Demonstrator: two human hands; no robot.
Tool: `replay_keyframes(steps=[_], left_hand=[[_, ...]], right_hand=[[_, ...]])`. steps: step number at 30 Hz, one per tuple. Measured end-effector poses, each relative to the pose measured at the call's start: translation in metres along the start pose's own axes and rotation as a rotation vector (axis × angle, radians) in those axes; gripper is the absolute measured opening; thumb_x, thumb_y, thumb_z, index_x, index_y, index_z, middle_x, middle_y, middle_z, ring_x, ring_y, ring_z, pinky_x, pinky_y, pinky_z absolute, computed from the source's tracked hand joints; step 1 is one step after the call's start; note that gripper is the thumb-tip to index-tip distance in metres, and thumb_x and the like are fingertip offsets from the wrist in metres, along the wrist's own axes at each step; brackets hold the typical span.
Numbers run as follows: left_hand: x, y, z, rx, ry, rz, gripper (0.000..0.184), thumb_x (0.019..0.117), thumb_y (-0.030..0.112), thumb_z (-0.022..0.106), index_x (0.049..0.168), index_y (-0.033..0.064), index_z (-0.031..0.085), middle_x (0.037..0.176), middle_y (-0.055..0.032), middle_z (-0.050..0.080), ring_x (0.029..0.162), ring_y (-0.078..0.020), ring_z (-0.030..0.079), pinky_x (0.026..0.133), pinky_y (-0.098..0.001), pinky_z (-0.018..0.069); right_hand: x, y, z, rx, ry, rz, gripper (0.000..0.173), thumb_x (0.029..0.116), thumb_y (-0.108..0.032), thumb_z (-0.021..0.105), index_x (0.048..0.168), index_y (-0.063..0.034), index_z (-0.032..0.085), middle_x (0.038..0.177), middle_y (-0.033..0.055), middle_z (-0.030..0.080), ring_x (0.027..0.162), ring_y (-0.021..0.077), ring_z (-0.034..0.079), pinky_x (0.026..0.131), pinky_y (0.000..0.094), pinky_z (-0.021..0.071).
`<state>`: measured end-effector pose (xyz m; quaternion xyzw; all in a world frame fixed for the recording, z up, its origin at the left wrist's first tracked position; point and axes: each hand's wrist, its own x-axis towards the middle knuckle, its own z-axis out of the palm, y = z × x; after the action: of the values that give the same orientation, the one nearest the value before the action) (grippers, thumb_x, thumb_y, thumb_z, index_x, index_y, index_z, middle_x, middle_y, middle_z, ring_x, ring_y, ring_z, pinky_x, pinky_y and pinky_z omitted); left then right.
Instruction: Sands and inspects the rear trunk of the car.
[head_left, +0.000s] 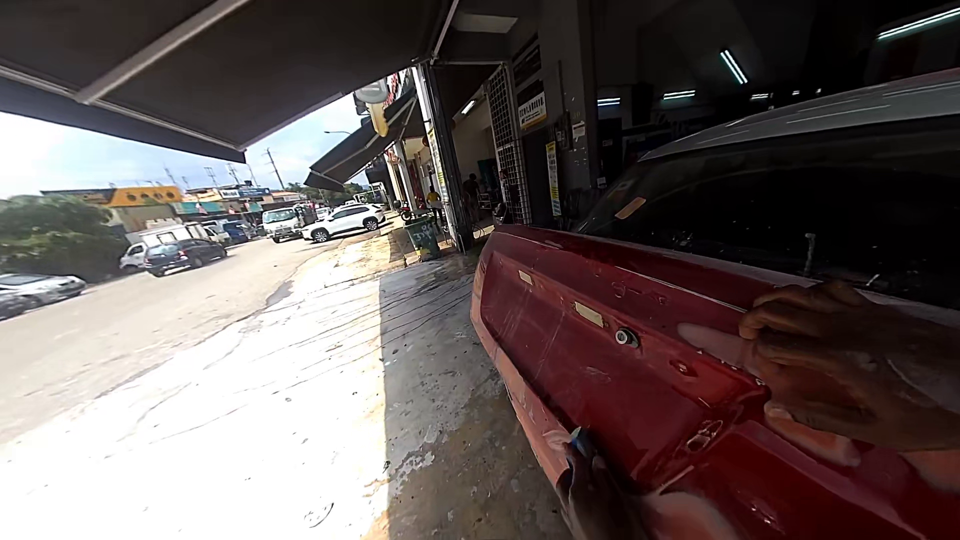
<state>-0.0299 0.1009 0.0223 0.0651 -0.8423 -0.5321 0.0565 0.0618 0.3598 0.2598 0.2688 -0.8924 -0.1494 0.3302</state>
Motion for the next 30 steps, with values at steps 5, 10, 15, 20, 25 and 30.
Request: replay_keyframes(steps=[5,10,15,20,25,30], left_hand=[[0.042,-0.015,-0.002,-0.012,-0.016,-0.048,0.045,0.1060,0.033,0.052,0.142,0.0076,0.060,0.127,-0.0208,0.069,0.120,-0.0379,0.064,0.102,-0.0582,0.0481],[-0.005,-0.007,0.001,-0.074,0.012,0.009,0.050,0.1039,0.029,0.054,0.145,0.0007,0.055,0.129,-0.0267,0.066,0.122,-0.0450,0.061,0.104,-0.0623,0.0451],[-0.002,-0.017,0.001,-0.035,-0.006,-0.011,0.047,0.1044,0.035,0.054,0.141,0.0056,0.061,0.122,-0.0222,0.070,0.115,-0.0383,0.066,0.100,-0.0586,0.0495],[0.002,-0.011,-0.006,0.001,-0.074,-0.181,0.044,0.1062,0.037,0.052,0.141,0.0111,0.061,0.127,-0.0179,0.069,0.120,-0.0351,0.064,0.101,-0.0573,0.0485],[-0.080,-0.017,0.014,-0.074,0.060,-0.014,0.052,0.1018,0.038,0.057,0.146,0.0112,0.057,0.124,-0.0216,0.065,0.113,-0.0370,0.063,0.096,-0.0574,0.0506],[-0.012,-0.030,0.012,0.048,-0.029,-0.168,0.048,0.1077,0.040,0.044,0.150,0.0192,0.052,0.135,-0.0191,0.062,0.127,-0.0363,0.057,0.105,-0.0549,0.0463]], right_hand=[[0.001,-0.003,-0.001,-0.021,-0.031,-0.009,0.049,0.0868,-0.070,0.049,0.084,-0.0260,0.070,0.105,-0.0014,0.067,0.112,0.0241,0.060,0.092,0.0525,0.0426],[0.001,-0.004,-0.005,-0.011,-0.038,-0.010,0.049,0.0878,-0.069,0.050,0.080,-0.0242,0.067,0.103,-0.0007,0.066,0.111,0.0255,0.059,0.091,0.0532,0.0422],[0.001,-0.003,-0.005,0.022,-0.062,-0.004,0.047,0.0866,-0.071,0.051,0.082,-0.0278,0.070,0.106,-0.0046,0.066,0.113,0.0205,0.059,0.095,0.0509,0.0420],[0.001,-0.004,-0.009,0.016,-0.077,-0.017,0.047,0.0829,-0.070,0.054,0.081,-0.0264,0.072,0.108,-0.0029,0.066,0.115,0.0235,0.058,0.092,0.0506,0.0426],[0.002,-0.002,-0.010,0.028,-0.095,-0.003,0.043,0.0827,-0.068,0.056,0.082,-0.0280,0.071,0.107,-0.0040,0.066,0.116,0.0228,0.058,0.091,0.0511,0.0426],[0.003,-0.001,-0.010,-0.010,-0.080,-0.024,0.043,0.0823,-0.069,0.055,0.081,-0.0284,0.069,0.105,-0.0045,0.065,0.113,0.0219,0.058,0.087,0.0480,0.0419]])
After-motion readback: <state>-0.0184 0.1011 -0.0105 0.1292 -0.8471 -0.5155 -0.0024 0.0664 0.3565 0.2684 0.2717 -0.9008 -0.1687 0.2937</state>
